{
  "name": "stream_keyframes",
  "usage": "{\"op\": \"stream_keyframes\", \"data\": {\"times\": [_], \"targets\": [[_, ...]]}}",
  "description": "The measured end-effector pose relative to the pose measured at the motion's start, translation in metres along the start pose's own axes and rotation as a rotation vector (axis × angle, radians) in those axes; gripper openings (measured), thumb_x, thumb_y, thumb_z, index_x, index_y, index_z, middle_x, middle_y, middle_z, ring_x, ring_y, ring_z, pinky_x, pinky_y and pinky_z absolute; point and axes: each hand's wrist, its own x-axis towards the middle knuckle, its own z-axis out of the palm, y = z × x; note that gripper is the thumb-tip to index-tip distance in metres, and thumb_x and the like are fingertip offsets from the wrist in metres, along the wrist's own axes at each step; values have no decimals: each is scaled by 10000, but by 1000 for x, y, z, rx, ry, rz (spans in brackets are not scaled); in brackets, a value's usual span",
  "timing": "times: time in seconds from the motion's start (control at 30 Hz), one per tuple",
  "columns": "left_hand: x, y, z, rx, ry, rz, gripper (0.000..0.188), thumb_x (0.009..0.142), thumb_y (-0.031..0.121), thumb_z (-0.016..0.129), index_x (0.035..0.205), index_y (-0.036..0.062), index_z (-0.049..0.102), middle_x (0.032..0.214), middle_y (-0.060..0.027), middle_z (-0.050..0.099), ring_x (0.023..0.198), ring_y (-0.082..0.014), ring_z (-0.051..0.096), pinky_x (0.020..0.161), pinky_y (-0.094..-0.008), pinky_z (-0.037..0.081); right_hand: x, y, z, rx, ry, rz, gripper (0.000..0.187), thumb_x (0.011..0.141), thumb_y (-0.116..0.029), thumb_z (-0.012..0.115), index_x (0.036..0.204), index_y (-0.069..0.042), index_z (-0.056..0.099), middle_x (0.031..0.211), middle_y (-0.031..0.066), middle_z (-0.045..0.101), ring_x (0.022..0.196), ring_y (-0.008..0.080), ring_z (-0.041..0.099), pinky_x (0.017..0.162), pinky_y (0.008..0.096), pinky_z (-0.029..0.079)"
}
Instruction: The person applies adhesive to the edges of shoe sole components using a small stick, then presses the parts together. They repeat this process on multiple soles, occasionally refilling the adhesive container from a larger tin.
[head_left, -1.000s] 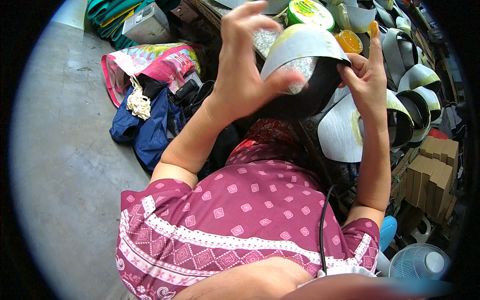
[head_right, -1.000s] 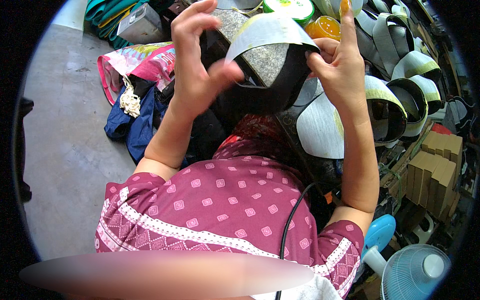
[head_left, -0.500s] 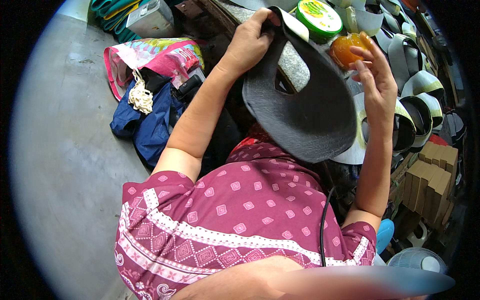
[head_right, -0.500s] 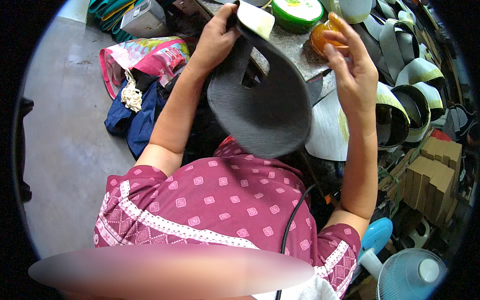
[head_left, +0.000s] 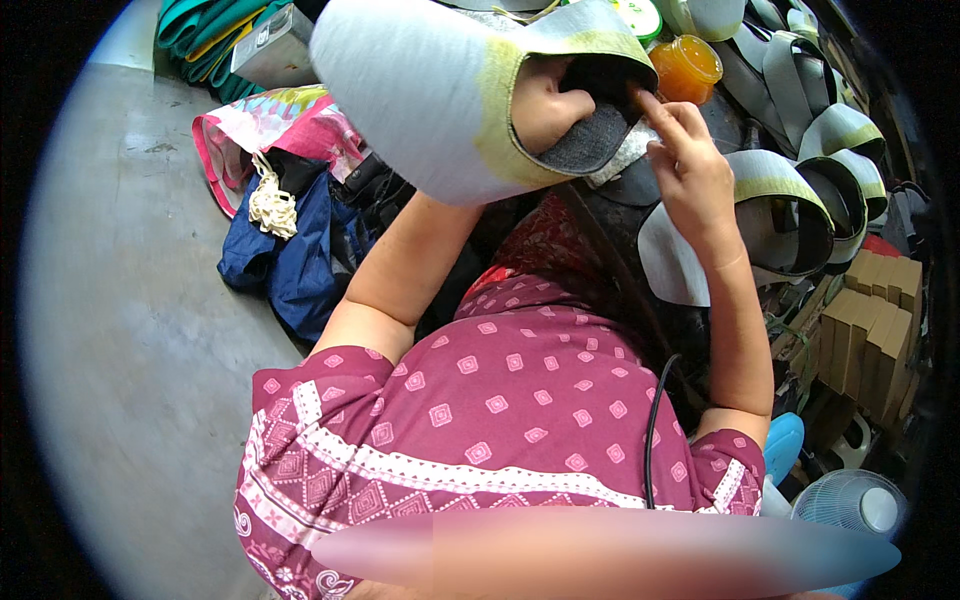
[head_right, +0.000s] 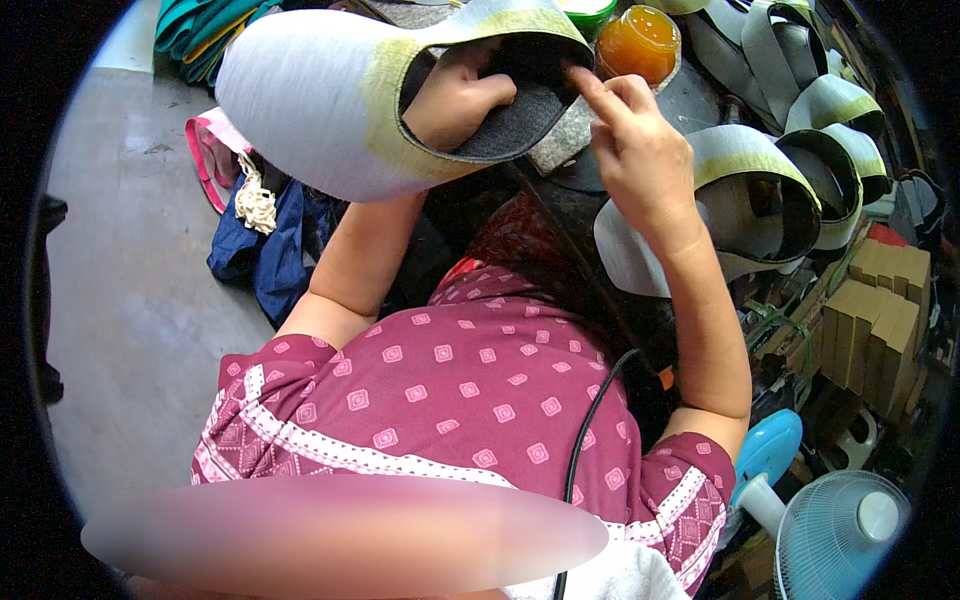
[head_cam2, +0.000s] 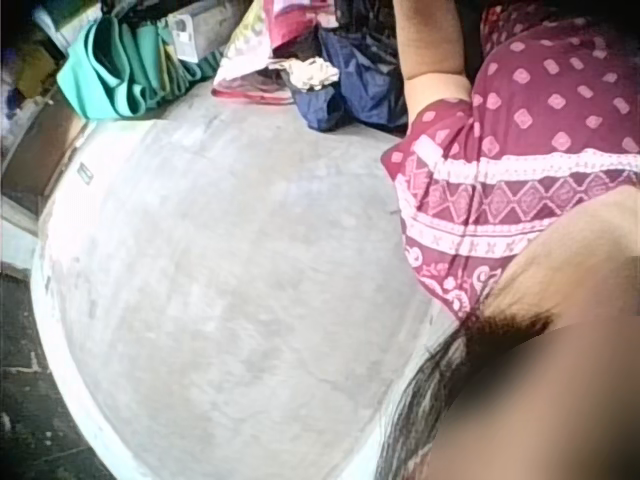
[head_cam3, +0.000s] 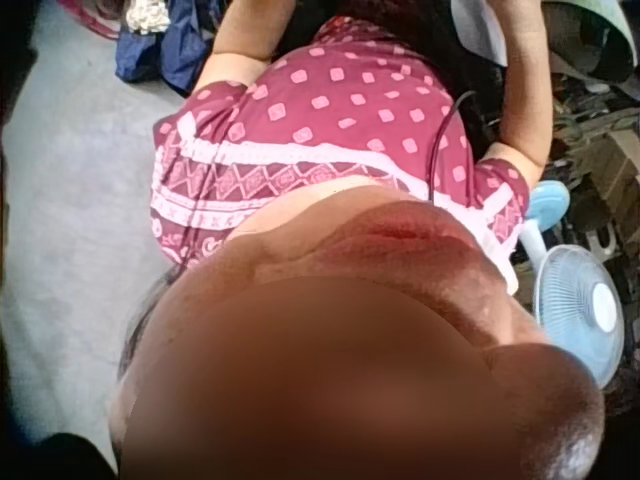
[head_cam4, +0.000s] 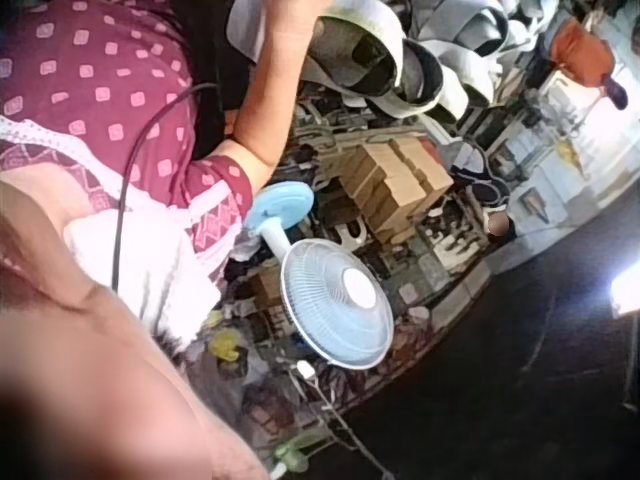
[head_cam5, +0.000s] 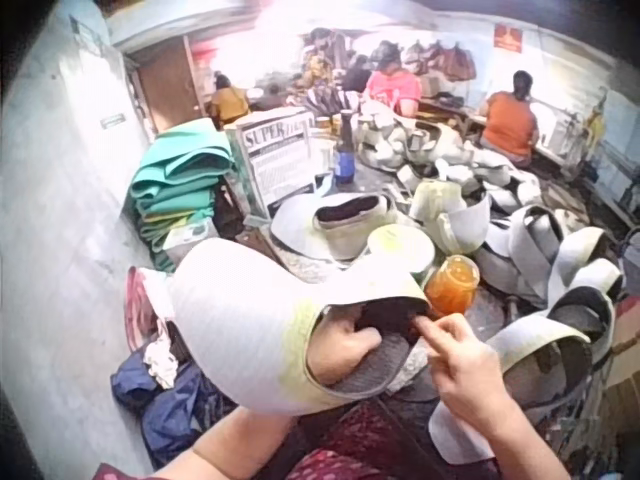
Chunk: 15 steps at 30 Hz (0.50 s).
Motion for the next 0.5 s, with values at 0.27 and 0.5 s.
{"op": "stream_keyframes", "data": {"times": [0.27,0.5], "targets": [[3,9,11,-31,4,48,510,782,17,551,1291,-24,560,1210,-118,631,1105,-206,582,990,-300,436,-3,-1,-14,-494,185,-200,515,777,-45,668,1268,-202,667,912,29,578,780,198,629,658,332,530],[3,16,10,72,-16,127,460,795,-10,556,1253,-37,584,1135,-93,661,1032,-187,605,948,-300,460,-3,16,-8,-491,224,-249,491,800,-37,659,1266,-191,674,901,25,575,768,175,619,656,316,523]]}}
